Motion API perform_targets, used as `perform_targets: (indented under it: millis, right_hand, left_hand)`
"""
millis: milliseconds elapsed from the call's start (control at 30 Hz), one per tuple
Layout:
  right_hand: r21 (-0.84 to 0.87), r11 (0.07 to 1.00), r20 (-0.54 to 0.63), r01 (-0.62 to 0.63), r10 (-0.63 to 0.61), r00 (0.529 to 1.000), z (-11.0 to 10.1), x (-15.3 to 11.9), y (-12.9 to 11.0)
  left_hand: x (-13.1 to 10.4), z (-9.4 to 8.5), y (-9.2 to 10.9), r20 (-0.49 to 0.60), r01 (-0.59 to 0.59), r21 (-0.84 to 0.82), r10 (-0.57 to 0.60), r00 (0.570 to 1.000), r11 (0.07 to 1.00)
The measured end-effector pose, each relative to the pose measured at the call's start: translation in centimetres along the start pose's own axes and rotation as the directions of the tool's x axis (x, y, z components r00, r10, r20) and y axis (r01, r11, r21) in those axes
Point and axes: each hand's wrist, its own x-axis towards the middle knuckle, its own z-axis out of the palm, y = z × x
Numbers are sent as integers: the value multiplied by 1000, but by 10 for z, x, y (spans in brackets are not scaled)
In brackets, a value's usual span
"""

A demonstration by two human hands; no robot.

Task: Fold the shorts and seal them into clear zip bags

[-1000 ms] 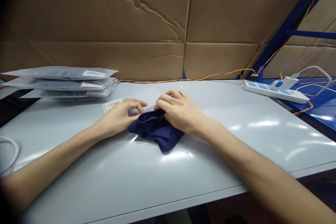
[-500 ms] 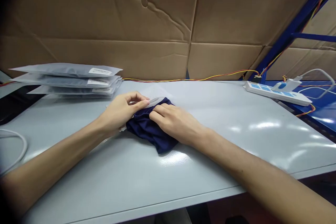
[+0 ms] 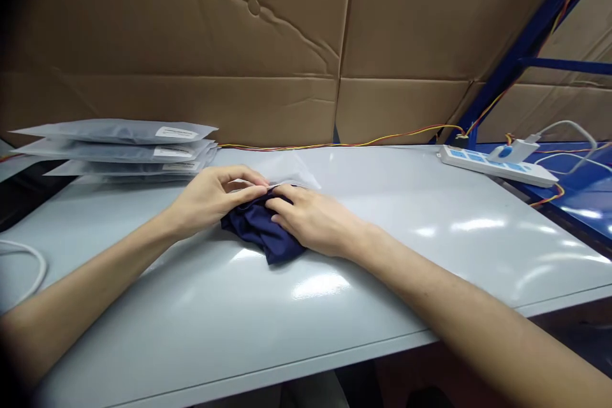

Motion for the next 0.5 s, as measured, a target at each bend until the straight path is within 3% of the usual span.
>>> perform_targets:
  millis: [200,400,500]
  right_hand:
    - [-115,988,-18,-100,98,995,-1,-2,4]
    - [-180,965,-27,-188,187,982,-1,0,-9]
    - [-191,973,-32,-127,123,992,0,0,-10]
  left_hand:
    - [1,-5,-10,-137,97,399,-46,989,912]
    - [-1,-3,-11,-139,43,476,27,990,878]
    - [-2,1,-9,-138,-8,493,87,987,870]
